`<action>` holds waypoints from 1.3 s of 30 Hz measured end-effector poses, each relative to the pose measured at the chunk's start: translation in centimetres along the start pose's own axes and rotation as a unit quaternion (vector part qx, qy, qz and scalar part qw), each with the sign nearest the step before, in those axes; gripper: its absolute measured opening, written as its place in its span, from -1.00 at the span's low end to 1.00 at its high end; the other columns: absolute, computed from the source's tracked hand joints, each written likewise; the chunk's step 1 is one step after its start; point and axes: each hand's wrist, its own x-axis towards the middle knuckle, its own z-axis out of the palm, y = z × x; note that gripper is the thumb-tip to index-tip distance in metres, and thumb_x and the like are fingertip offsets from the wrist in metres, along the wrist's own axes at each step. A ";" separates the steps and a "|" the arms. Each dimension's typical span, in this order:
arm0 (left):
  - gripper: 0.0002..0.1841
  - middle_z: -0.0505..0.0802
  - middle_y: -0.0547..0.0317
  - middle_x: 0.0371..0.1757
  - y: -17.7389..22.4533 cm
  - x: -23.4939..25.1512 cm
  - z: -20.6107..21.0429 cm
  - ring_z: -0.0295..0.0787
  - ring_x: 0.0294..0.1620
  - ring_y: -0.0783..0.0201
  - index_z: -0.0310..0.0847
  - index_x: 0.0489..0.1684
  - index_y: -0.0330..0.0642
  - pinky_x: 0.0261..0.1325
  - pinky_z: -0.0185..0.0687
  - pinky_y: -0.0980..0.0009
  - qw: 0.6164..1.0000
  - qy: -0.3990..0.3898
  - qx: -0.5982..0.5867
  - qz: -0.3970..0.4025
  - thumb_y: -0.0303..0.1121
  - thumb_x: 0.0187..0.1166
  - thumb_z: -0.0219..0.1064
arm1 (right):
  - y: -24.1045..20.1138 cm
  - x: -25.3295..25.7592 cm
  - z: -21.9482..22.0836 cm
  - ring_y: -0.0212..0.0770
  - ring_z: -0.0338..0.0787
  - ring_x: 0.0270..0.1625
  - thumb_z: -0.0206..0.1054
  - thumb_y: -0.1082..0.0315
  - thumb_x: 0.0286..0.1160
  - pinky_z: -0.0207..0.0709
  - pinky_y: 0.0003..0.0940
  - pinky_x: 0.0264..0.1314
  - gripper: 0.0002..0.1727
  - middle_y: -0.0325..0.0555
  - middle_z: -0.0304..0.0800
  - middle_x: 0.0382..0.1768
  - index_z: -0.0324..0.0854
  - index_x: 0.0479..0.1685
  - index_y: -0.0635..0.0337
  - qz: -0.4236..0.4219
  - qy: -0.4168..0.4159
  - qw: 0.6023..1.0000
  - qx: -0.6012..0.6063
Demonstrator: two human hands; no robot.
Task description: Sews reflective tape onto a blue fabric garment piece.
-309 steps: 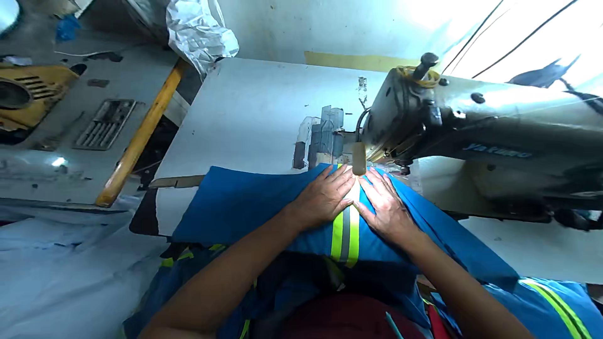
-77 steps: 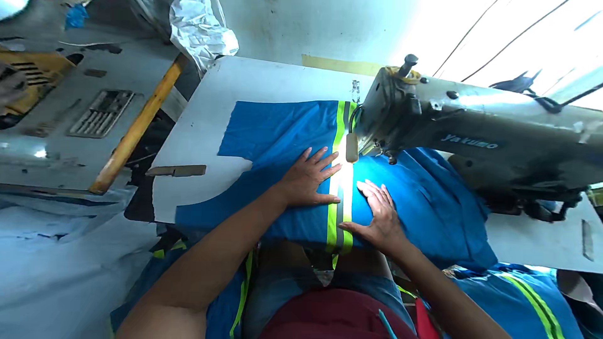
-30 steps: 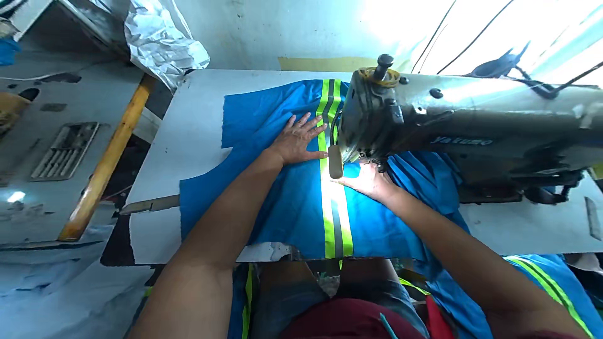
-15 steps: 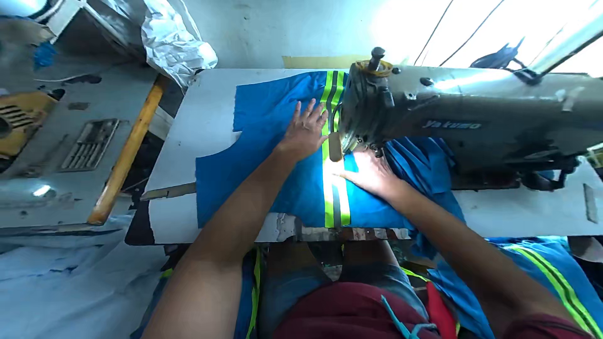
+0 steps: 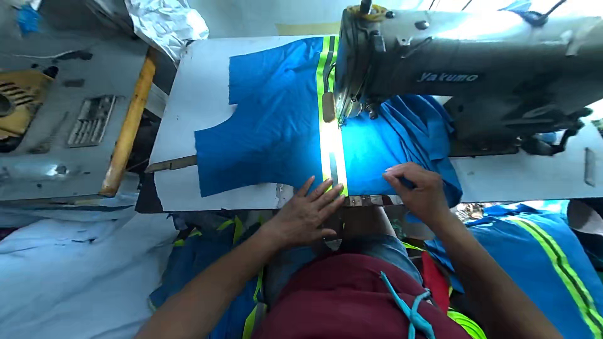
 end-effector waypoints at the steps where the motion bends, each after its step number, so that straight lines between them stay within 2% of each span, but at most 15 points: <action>1: -0.28 0.54 -0.07 0.70 0.1 -0.1 0.0 0.32 0.79 -0.10 0.49 0.62 -0.20 0.75 0.08 -0.30 1.000 0.021 -0.007 0.004 0.18 0.67 0.14 | -0.7 0.8 0.7 -0.11 0.87 0.04 0.38 0.28 0.51 0.72 -0.19 0.18 -0.76 0.04 0.90 -0.15 0.83 -0.26 0.32 -0.001 -0.004 1.000 0.005; 3: -0.38 0.72 -0.07 0.53 0.0 0.3 -0.5 0.55 0.64 -0.08 0.64 0.46 -0.25 0.67 0.31 -0.19 0.997 0.067 -0.031 0.012 0.10 0.72 0.11 | -1.8 2.1 3.0 0.00 0.80 0.27 0.48 0.21 0.44 0.63 -0.02 0.36 -0.70 0.07 0.89 0.05 0.83 -0.10 0.31 -0.004 -0.024 1.000 0.007; 6: -0.61 0.94 -0.04 0.08 -0.6 2.0 -2.3 0.91 0.16 0.06 0.77 0.24 -0.27 0.32 0.73 0.07 0.986 0.124 -0.111 -0.002 -0.19 0.75 0.17 | -2.1 3.2 5.6 0.19 0.52 0.63 0.59 0.01 0.28 0.21 0.28 0.70 -0.42 0.16 0.71 0.40 0.77 0.15 0.30 0.015 -0.081 0.996 -0.039; 8: -0.73 0.93 -0.07 -0.23 -1.9 3.5 -3.0 0.92 -0.21 0.10 0.83 0.03 -0.35 -0.04 0.80 0.19 0.974 0.161 -0.157 -0.027 -0.38 0.70 0.22 | -1.6 3.1 6.6 0.23 0.53 0.63 0.59 -0.12 0.19 0.13 0.37 0.71 -0.34 0.15 0.73 0.40 0.78 0.09 0.30 0.022 -0.069 0.996 -0.051; 9: -0.75 0.92 -0.07 -0.27 -2.7 4.2 -3.2 0.91 -0.25 0.10 0.83 -0.02 -0.37 -0.10 0.80 0.19 0.973 0.176 -0.144 -0.043 -0.42 0.68 0.23 | -1.5 3.1 6.8 0.23 0.55 0.61 0.58 -0.15 0.16 0.13 0.39 0.70 -0.32 0.14 0.75 0.38 0.79 0.07 0.29 0.021 -0.061 0.997 -0.053; 10: -0.76 0.91 -0.07 -0.23 -3.8 5.0 -3.0 0.91 -0.20 0.09 0.84 -0.03 -0.36 -0.07 0.80 0.16 0.974 0.188 -0.109 -0.056 -0.40 0.65 0.27 | -1.4 3.0 6.8 0.23 0.57 0.59 0.58 -0.19 0.14 0.13 0.39 0.70 -0.29 0.13 0.77 0.36 0.79 0.06 0.29 0.020 -0.057 0.997 -0.054; 11: -0.71 0.92 -0.07 -0.04 -5.1 5.6 -2.7 0.90 0.04 0.05 0.82 0.07 -0.32 0.15 0.77 0.08 0.980 0.175 -0.067 -0.067 -0.29 0.64 0.32 | -1.3 3.0 6.8 0.23 0.59 0.58 0.58 -0.22 0.12 0.15 0.39 0.69 -0.27 0.11 0.78 0.34 0.79 0.06 0.29 0.019 -0.056 0.997 -0.056; 12: -0.54 0.83 -0.09 0.31 -6.3 5.9 -2.4 0.73 0.42 0.00 0.73 0.30 -0.29 0.50 0.54 -0.06 0.987 0.130 -0.039 -0.085 -0.10 0.65 0.31 | -1.3 2.9 6.8 0.23 0.60 0.57 0.59 -0.24 0.10 0.15 0.39 0.69 -0.25 0.11 0.79 0.33 0.79 0.07 0.28 0.018 -0.057 0.997 -0.058; 13: -0.33 0.61 -0.10 0.62 -7.4 6.1 -2.2 0.43 0.72 -0.05 0.57 0.54 -0.26 0.73 0.17 -0.22 0.991 0.077 -0.024 -0.104 0.11 0.63 0.25 | -1.2 2.9 6.8 0.24 0.60 0.57 0.59 -0.25 0.09 0.15 0.40 0.69 -0.24 0.10 0.79 0.34 0.79 0.07 0.28 0.015 -0.058 0.996 -0.061; 14: -0.17 0.42 -0.06 0.78 -8.2 6.2 -2.0 0.18 0.85 -0.05 0.43 0.68 -0.21 0.80 -0.09 -0.30 0.992 0.042 -0.012 -0.116 0.28 0.59 0.18 | -1.1 2.9 6.8 0.24 0.59 0.57 0.58 -0.27 0.09 0.14 0.41 0.69 -0.23 0.10 0.78 0.34 0.79 0.08 0.27 0.012 -0.059 0.996 -0.064; 15: -0.07 0.33 -0.04 0.84 -8.6 6.2 -1.8 0.06 0.89 -0.05 0.37 0.74 -0.17 0.81 -0.19 -0.32 0.992 0.028 -0.002 -0.121 0.39 0.52 0.14 | -1.1 3.0 6.7 0.25 0.60 0.57 0.57 -0.28 0.08 0.14 0.42 0.69 -0.23 0.09 0.78 0.34 0.79 0.07 0.27 0.009 -0.060 0.996 -0.067; 19: 0.05 0.29 -0.08 0.85 -8.9 5.9 -2.2 -0.05 0.91 -0.15 0.34 0.77 -0.07 0.82 -0.25 -0.34 0.993 0.004 0.001 -0.117 0.52 0.34 0.20 | -1.1 3.1 6.8 0.25 0.59 0.57 0.52 -0.35 0.07 0.11 0.45 0.68 -0.19 0.08 0.78 0.35 0.79 0.05 0.26 0.011 -0.062 0.995 -0.077; 25: 0.07 0.30 -0.10 0.84 -9.6 6.2 -2.6 -0.07 0.91 -0.22 0.34 0.78 0.06 0.81 -0.31 -0.37 0.994 -0.011 -0.002 -0.112 0.56 0.25 0.25 | -0.8 3.7 6.9 0.27 0.56 0.59 0.50 -0.38 0.07 0.11 0.45 0.67 -0.17 0.09 0.77 0.37 0.78 0.06 0.26 0.011 -0.063 0.994 -0.086; 32: 0.11 0.31 -0.12 0.84 -11.2 7.1 -2.8 -0.07 0.90 -0.25 0.32 0.79 -0.02 0.79 -0.34 -0.41 0.994 0.007 -0.014 -0.110 0.53 0.21 0.27 | 0.2 5.4 7.1 0.22 0.52 0.63 0.46 -0.46 0.07 0.08 0.39 0.71 -0.05 0.08 0.73 0.41 0.74 0.18 0.30 0.017 -0.066 0.994 -0.082; 39: 0.12 0.25 -0.14 0.86 -12.7 8.5 -3.9 -0.13 0.92 -0.24 0.26 0.81 -0.06 0.80 -0.42 -0.40 0.992 -0.021 -0.010 -0.121 0.51 0.23 0.31 | 1.1 7.3 7.5 0.16 0.49 0.65 0.48 -0.47 0.03 0.03 0.31 0.77 0.08 0.10 0.67 0.46 0.61 0.37 0.36 0.029 -0.062 0.994 -0.091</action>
